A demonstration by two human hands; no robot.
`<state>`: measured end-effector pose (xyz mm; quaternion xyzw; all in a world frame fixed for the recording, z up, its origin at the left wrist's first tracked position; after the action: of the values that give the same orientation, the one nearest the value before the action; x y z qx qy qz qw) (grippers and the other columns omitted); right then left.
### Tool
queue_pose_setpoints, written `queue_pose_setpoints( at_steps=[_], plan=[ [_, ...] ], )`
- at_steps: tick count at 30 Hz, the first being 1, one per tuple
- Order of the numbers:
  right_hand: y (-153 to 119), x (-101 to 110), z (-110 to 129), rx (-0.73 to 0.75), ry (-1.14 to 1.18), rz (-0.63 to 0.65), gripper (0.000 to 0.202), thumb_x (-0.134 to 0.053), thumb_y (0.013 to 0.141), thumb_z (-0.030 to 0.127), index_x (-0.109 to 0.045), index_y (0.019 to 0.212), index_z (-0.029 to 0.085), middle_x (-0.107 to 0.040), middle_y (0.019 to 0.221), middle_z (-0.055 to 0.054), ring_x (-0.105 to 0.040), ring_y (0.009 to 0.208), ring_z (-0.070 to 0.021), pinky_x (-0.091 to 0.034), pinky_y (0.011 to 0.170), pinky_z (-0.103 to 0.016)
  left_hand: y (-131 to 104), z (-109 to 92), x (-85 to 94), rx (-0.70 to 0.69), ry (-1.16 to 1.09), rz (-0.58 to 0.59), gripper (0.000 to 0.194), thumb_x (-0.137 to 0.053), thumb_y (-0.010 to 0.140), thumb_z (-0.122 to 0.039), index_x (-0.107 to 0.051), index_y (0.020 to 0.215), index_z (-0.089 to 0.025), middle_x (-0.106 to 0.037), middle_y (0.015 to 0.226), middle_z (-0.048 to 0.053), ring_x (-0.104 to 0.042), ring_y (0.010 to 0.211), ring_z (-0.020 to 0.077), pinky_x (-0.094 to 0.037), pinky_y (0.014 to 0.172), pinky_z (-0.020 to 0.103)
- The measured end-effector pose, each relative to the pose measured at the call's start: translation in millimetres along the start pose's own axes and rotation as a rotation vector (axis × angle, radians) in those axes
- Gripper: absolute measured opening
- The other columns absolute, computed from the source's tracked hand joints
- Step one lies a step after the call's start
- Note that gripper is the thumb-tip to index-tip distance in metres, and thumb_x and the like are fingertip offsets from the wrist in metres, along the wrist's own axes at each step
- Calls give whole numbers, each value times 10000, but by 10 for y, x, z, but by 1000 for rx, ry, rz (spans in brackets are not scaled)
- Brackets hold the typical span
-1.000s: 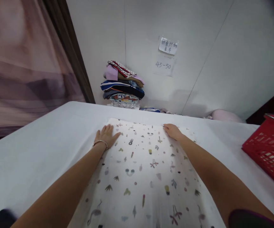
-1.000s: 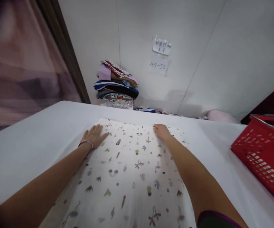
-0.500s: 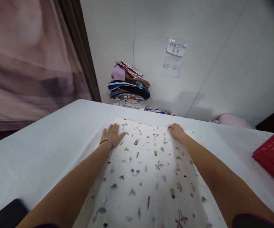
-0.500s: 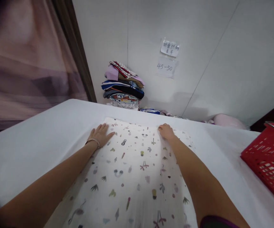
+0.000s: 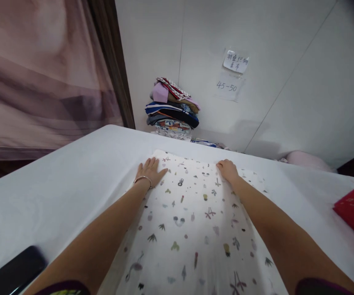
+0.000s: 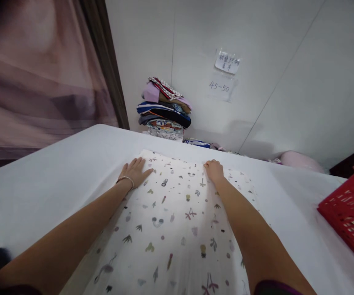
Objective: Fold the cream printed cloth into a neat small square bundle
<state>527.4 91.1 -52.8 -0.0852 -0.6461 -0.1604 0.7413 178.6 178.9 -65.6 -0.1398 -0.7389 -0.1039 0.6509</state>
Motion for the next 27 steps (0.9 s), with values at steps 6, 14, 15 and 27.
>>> queue_pose_setpoints(
  at_steps=[6, 14, 15, 27],
  plan=[
    [-7, -22, 383, 161, 91, 9, 289, -477, 859, 358, -619, 1072, 225, -587, 1130, -60, -495, 1041, -194, -349, 850, -275, 16, 15, -31, -7, -10, -10, 835, -136, 786, -696, -224, 1432, -176, -138, 1518, 44, -91, 1387, 258, -125, 1098, 497],
    [59, -62, 544, 110, 102, -42, 209, -464, 863, 285, -653, 862, 196, -622, 953, -53, -523, 906, -173, -344, 775, -272, 21, 26, -56, -10, -21, -21, 839, -129, 780, -704, -226, 1432, -184, -140, 1518, 42, -96, 1385, 261, -120, 1099, 495],
    [66, -69, 542, 91, 98, -52, 224, -449, 868, 285, -653, 855, 193, -622, 947, -56, -526, 897, -176, -343, 767, -277, 20, 28, -57, -9, -23, -24, 838, -128, 781, -704, -229, 1431, -185, -141, 1518, 41, -95, 1385, 261, -118, 1100, 494],
    [111, -88, 540, 43, 103, -24, 281, -415, 855, 290, -678, 883, 192, -628, 1003, -63, -547, 908, -175, -364, 770, -255, 14, 32, -77, -14, -51, -34, 827, -131, 781, -702, -236, 1430, -200, -142, 1518, 34, -81, 1388, 253, -112, 1103, 486]
  ],
)
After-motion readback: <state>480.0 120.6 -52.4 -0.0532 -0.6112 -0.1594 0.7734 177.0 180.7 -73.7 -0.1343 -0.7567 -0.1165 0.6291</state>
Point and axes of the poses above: each hand's wrist, its own y-axis towards the middle knuckle, its own x-axis out of the back of the hand, z = x × y, the point moved 5 cm from there along y, towards the middle knuckle
